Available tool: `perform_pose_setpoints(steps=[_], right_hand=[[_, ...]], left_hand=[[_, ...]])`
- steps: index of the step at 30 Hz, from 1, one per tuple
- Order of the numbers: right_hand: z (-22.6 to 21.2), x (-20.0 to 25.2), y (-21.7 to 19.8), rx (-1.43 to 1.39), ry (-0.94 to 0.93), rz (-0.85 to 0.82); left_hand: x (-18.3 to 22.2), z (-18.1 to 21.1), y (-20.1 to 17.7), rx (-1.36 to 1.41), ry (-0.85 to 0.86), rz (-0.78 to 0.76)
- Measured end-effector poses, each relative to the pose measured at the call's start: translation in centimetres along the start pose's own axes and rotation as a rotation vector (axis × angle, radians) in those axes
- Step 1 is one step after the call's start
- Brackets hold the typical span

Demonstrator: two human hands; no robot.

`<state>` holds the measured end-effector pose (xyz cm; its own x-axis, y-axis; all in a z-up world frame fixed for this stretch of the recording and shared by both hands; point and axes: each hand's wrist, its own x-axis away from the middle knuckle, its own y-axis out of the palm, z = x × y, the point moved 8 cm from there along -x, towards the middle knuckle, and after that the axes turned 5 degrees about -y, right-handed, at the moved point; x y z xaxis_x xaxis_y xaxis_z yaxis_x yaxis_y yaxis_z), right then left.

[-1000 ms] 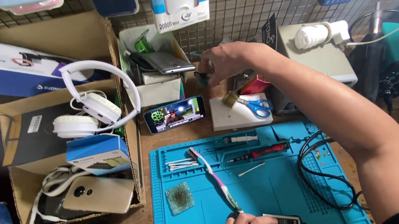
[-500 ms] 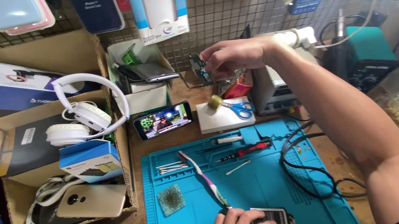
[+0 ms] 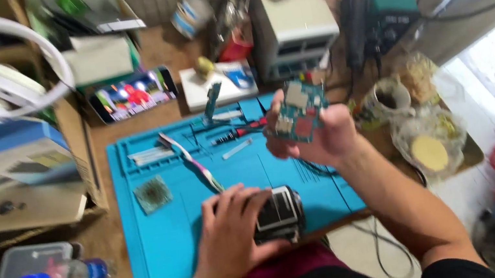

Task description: Disassembling a mobile phone to inspect and manipulate the motherboard and internal components on a repair mat.

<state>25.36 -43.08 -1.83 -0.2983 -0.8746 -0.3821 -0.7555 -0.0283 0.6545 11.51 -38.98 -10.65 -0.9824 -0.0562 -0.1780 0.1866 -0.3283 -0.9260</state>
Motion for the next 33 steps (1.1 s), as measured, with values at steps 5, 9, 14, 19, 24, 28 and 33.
perform_pose_setpoints(steps=[5,9,14,19,24,28,33], right_hand=[[4.2,6.5,-1.7,-0.211,0.056,0.125],[5.6,8.7,-3.3,-0.140,0.052,0.228],[4.5,9.6,-3.1,-0.159,0.068,0.222],[4.1,10.9,-5.8,-0.097,0.052,0.273],[2.3,10.4,-4.2,0.525,0.006,0.077],[0.1,8.9,-0.9,1.063,-0.050,-0.047],[-0.6,6.9,1.4,1.898,-0.018,-0.217]], left_hand=[[-0.1,0.5,-1.0,0.048,0.015,0.076],[0.6,0.3,-0.4,-0.056,0.067,0.267],[0.6,0.5,-1.6,-0.066,0.082,0.322],[0.8,0.1,-2.9,-0.065,0.057,0.267],[2.9,-2.2,-4.5,-0.082,-0.028,0.247],[5.0,-4.1,-5.3,-0.104,-0.114,0.255],[6.5,-6.5,-5.7,-0.323,-0.301,0.237]])
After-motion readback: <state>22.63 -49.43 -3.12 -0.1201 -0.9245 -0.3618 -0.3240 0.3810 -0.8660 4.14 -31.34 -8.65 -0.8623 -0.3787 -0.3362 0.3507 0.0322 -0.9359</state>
